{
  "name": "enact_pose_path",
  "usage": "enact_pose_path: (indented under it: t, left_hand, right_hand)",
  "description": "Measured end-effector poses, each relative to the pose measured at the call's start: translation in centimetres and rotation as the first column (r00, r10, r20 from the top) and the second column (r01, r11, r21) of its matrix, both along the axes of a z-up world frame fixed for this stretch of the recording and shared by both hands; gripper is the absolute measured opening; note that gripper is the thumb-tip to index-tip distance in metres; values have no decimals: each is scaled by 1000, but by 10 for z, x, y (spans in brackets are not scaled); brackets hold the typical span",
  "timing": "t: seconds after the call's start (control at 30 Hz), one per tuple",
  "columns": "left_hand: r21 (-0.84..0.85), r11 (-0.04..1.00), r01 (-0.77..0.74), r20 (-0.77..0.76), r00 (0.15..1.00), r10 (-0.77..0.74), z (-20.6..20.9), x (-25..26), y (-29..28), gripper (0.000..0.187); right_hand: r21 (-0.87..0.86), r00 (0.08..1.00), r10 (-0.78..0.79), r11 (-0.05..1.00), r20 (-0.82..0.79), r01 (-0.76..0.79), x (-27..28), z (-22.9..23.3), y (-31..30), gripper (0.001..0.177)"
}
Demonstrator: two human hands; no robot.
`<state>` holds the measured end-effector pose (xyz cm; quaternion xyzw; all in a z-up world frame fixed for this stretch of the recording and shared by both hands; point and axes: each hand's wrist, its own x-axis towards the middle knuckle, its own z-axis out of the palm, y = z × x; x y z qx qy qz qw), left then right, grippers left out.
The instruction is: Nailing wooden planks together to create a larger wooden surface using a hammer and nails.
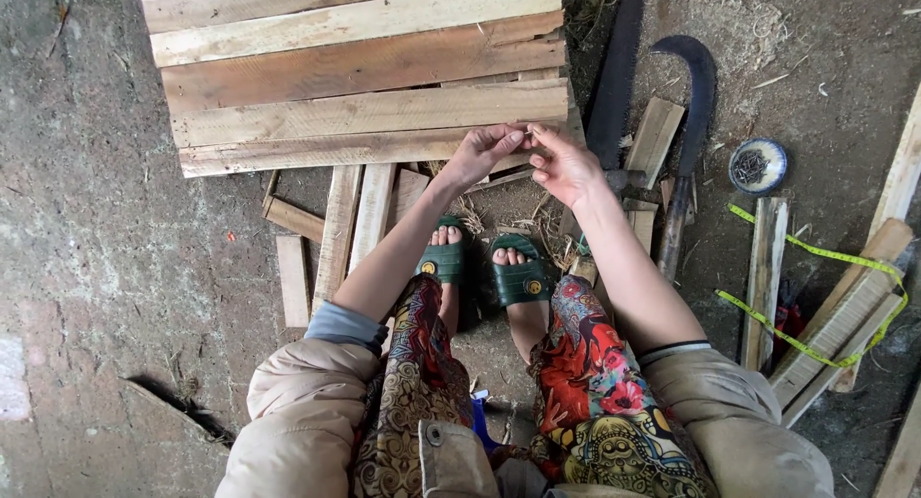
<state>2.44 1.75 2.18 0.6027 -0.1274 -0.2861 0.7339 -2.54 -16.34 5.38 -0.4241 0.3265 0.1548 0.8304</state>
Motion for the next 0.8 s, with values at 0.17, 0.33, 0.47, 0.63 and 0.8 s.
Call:
enact_pose_path:
  t: [0.17,0.33,0.47,0.63,0.8]
  left_hand:
    - [-26,1000,-3,-20,1000,2,11,0,2,21]
    - [-21,1000,13,5,1000,-13,10,0,4,23]
    - [-2,1000,13,30,999,-13,6,-1,3,23]
    - [43,999,12,66,998,-15,2,-1,3,23]
    - [227,972,61,198,974,-107,22,-7,0,21]
  right_hand:
    - [84,998,22,996,-54,-18,1,-1,-1,15]
    - [90,999,45,995,-18,-43,-1,-1,-4,8]
    - [56,997,74,996,-5,-74,-2,-6,-6,12]
    - [-89,998,41,995,42,-37,-6,-13,2,17]
    - [-545,964,43,831,262,111,-14,-32,-4,17]
